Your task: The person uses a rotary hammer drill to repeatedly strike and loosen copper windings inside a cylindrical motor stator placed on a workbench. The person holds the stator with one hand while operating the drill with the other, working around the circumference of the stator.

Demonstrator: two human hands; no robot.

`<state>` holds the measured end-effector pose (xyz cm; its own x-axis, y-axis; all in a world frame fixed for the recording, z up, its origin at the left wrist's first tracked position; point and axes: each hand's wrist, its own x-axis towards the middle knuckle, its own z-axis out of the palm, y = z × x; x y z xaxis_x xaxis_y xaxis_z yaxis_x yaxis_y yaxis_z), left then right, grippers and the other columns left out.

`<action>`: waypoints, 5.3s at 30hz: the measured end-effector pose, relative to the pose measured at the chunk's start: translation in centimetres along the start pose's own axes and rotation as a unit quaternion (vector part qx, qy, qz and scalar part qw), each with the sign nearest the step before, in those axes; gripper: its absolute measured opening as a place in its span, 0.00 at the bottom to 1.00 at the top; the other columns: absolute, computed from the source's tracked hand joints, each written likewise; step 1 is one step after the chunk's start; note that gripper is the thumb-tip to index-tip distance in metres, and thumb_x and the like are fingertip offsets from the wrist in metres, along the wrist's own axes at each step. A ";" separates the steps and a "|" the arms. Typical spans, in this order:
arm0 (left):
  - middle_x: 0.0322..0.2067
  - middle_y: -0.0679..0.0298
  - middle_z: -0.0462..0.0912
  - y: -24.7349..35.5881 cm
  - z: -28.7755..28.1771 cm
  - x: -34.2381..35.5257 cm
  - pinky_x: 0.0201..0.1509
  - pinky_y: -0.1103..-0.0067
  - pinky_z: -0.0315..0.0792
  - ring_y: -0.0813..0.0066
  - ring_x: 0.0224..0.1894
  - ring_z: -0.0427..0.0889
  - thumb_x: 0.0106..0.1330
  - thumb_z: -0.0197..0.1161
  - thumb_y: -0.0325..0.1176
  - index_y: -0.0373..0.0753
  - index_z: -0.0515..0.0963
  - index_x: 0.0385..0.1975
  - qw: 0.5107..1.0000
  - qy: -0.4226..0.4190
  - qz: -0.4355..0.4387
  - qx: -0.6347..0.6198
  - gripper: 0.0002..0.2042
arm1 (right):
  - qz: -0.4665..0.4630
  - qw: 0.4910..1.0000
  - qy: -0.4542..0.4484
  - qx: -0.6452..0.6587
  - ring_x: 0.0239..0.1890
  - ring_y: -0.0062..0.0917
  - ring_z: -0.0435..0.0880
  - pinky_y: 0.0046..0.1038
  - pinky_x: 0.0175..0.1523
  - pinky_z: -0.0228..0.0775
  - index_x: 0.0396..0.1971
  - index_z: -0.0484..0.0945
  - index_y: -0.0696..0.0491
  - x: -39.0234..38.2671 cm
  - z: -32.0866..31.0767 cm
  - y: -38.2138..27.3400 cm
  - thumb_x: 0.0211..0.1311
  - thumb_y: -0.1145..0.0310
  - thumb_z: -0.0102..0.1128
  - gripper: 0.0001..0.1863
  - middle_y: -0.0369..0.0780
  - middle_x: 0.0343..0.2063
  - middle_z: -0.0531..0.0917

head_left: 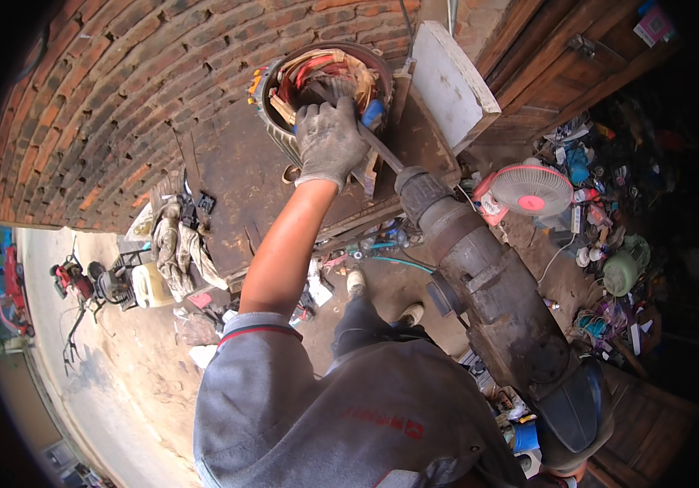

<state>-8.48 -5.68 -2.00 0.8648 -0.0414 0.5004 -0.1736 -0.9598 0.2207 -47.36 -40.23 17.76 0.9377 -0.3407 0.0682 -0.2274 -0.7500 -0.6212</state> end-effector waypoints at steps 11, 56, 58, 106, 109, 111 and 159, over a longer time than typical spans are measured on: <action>0.30 0.49 0.85 -0.1 0.4 -0.1 0.56 0.55 0.70 0.46 0.41 0.83 0.64 0.61 0.42 0.39 0.82 0.37 0.999 0.028 0.006 -0.016 0.12 | -0.004 1.000 -0.009 0.009 0.54 0.30 0.87 0.34 0.60 0.79 0.62 0.77 0.63 0.2 0.6 -1.5 0.55 0.75 0.73 0.32 0.47 0.55 0.86; 0.31 0.49 0.86 0.0 0.7 0.1 0.58 0.57 0.70 0.47 0.42 0.84 0.69 0.60 0.55 0.40 0.84 0.39 0.999 0.039 0.004 -0.008 0.22 | -0.108 0.988 -0.056 0.095 0.59 0.34 0.85 0.37 0.64 0.78 0.65 0.74 0.65 1.9 2.7 -3.2 0.55 0.82 0.74 0.35 0.47 0.59 0.84; 0.31 0.49 0.86 -0.2 0.8 0.0 0.58 0.57 0.70 0.47 0.42 0.84 0.70 0.60 0.56 0.40 0.84 0.39 0.999 0.043 0.004 -0.009 0.22 | -0.099 0.987 -0.065 0.113 0.59 0.33 0.85 0.38 0.64 0.78 0.65 0.74 0.65 1.8 2.7 -3.2 0.54 0.81 0.75 0.35 0.48 0.59 0.84; 0.32 0.45 0.88 3.3 0.9 1.7 0.62 0.55 0.69 0.45 0.43 0.87 0.68 0.60 0.59 0.36 0.81 0.48 0.988 -0.021 -0.150 0.007 0.28 | -0.089 0.987 0.108 -0.077 0.42 0.28 0.88 0.31 0.50 0.80 0.51 0.84 0.60 9.8 -4.5 2.6 0.58 0.57 0.63 0.26 0.42 0.40 0.88; 0.34 0.46 0.89 3.6 0.4 1.7 0.58 0.58 0.72 0.47 0.43 0.87 0.69 0.58 0.52 0.38 0.82 0.52 0.987 -0.033 -0.154 0.027 0.24 | -0.107 0.983 0.134 -0.069 0.39 0.22 0.82 0.27 0.47 0.76 0.43 0.82 0.54 10.4 -4.0 3.7 0.71 0.66 0.55 0.10 0.35 0.37 0.83; 0.35 0.47 0.89 3.8 0.2 1.7 0.57 0.59 0.74 0.48 0.44 0.87 0.69 0.58 0.49 0.40 0.83 0.54 0.987 -0.033 -0.154 0.039 0.23 | -0.100 0.977 0.172 -0.072 0.37 0.22 0.80 0.29 0.43 0.75 0.35 0.79 0.53 10.8 -3.6 5.0 0.71 0.66 0.54 0.08 0.35 0.32 0.79; 0.30 0.49 0.87 6.5 3.6 2.8 0.58 0.55 0.72 0.48 0.38 0.87 0.67 0.61 0.49 0.37 0.80 0.49 0.970 0.047 -0.235 0.050 0.21 | -0.131 0.990 -0.054 0.021 0.54 0.33 0.87 0.34 0.60 0.79 0.63 0.76 0.66 25.1 -6.7 7.6 0.62 0.67 0.67 0.31 0.50 0.54 0.86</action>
<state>-5.44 -13.04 -2.20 0.7894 0.4283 0.4397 0.2795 -0.8886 0.3637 -27.30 -58.30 20.01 0.9862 -0.0737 0.1479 0.0356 -0.7794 -0.6256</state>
